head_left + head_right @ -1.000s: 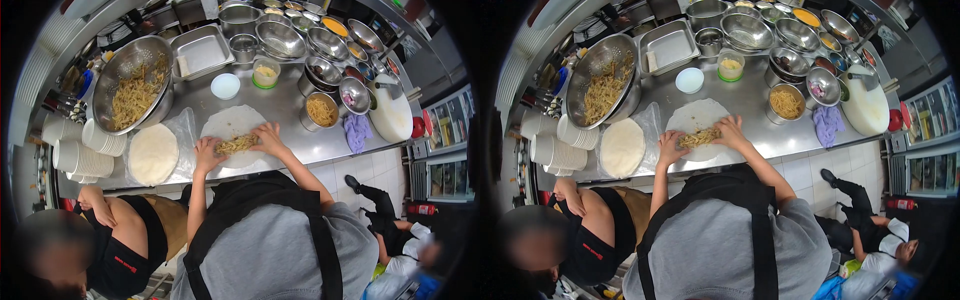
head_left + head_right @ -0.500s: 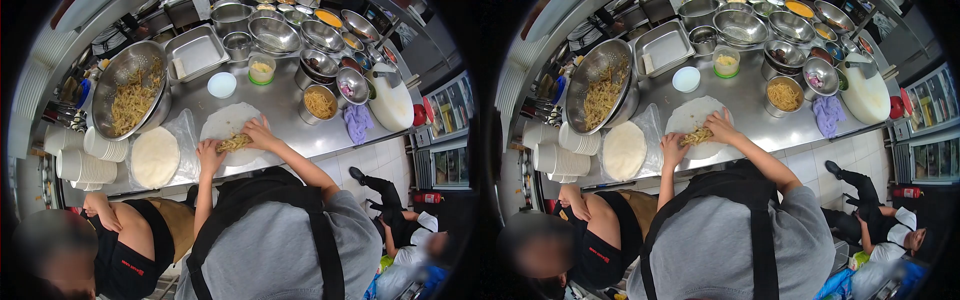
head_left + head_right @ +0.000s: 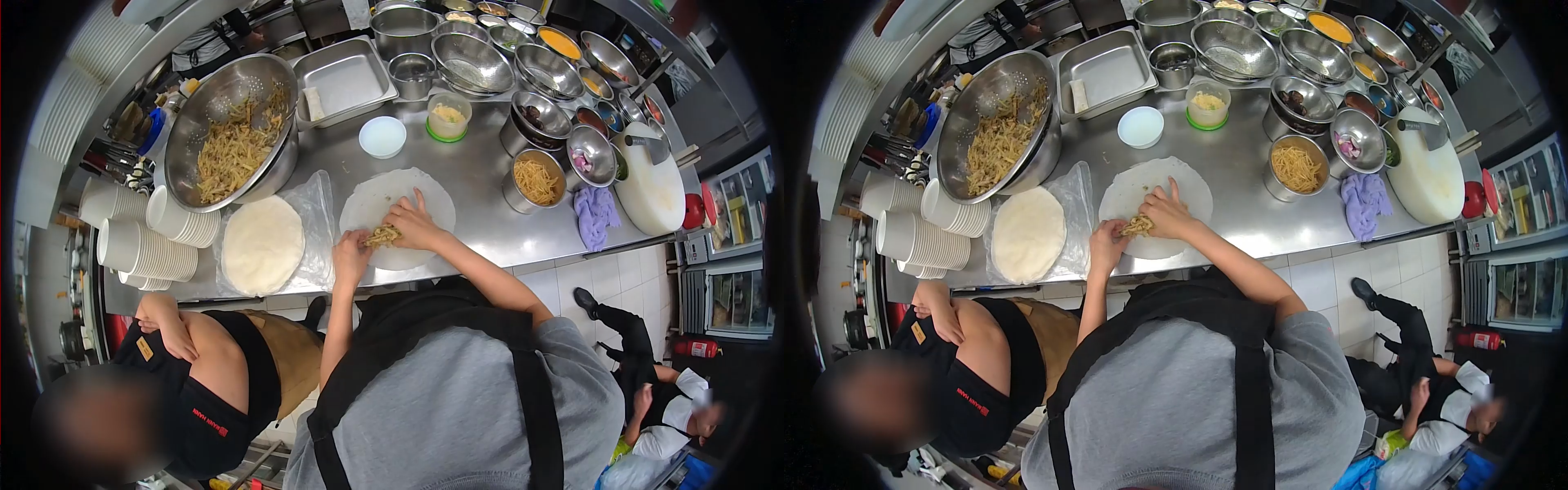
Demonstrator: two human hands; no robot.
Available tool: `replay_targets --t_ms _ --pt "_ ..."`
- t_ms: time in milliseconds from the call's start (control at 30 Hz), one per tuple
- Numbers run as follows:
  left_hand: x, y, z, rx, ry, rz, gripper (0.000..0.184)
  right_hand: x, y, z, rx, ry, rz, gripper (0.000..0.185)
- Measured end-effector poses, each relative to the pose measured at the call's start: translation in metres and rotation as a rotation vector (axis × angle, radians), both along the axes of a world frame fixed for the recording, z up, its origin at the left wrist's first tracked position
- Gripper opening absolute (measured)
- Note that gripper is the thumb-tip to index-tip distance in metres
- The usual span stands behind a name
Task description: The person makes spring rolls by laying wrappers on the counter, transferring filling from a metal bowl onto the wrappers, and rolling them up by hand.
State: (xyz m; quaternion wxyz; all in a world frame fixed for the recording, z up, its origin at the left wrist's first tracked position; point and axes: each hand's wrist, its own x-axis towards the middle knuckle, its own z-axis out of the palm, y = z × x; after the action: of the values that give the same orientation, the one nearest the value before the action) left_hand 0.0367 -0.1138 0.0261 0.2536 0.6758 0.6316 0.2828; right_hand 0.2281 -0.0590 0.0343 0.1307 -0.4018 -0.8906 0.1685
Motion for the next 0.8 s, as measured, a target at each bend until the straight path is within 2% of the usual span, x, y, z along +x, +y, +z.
replay_targets --t_ms 33,133,267,433,533,633,733,800 --pt "0.001 0.001 -0.001 0.002 -0.094 -0.003 0.035 -0.003 0.0 -0.001 0.005 -0.008 0.015 0.048" --pt "0.004 0.0 0.001 0.005 -0.123 0.017 0.029 0.0 0.0 0.001 0.011 0.066 0.021 0.048" --pt "0.001 -0.002 0.002 0.018 -0.205 0.093 0.023 0.01 0.0 0.005 0.037 0.014 -0.031 0.052" --pt "0.004 -0.003 0.0 0.065 -0.145 0.013 0.02 -0.002 -0.005 0.009 -0.062 -0.023 0.014 0.054" --pt "-0.002 -0.001 0.001 0.156 -0.064 -0.06 0.022 0.004 -0.004 0.007 -0.004 0.056 -0.025 0.05" --pt "-0.005 0.0 0.015 -0.047 -0.154 0.021 0.023 0.003 -0.002 0.003 0.008 -0.021 0.017 0.049" --pt "-0.003 0.002 0.01 0.001 -0.144 0.015 0.022 -0.007 -0.001 -0.002 0.045 -0.062 0.072 0.054" --pt "-0.002 0.002 0.01 0.077 -0.09 0.017 0.021 -0.002 -0.003 0.0 0.016 0.027 0.025 0.056"
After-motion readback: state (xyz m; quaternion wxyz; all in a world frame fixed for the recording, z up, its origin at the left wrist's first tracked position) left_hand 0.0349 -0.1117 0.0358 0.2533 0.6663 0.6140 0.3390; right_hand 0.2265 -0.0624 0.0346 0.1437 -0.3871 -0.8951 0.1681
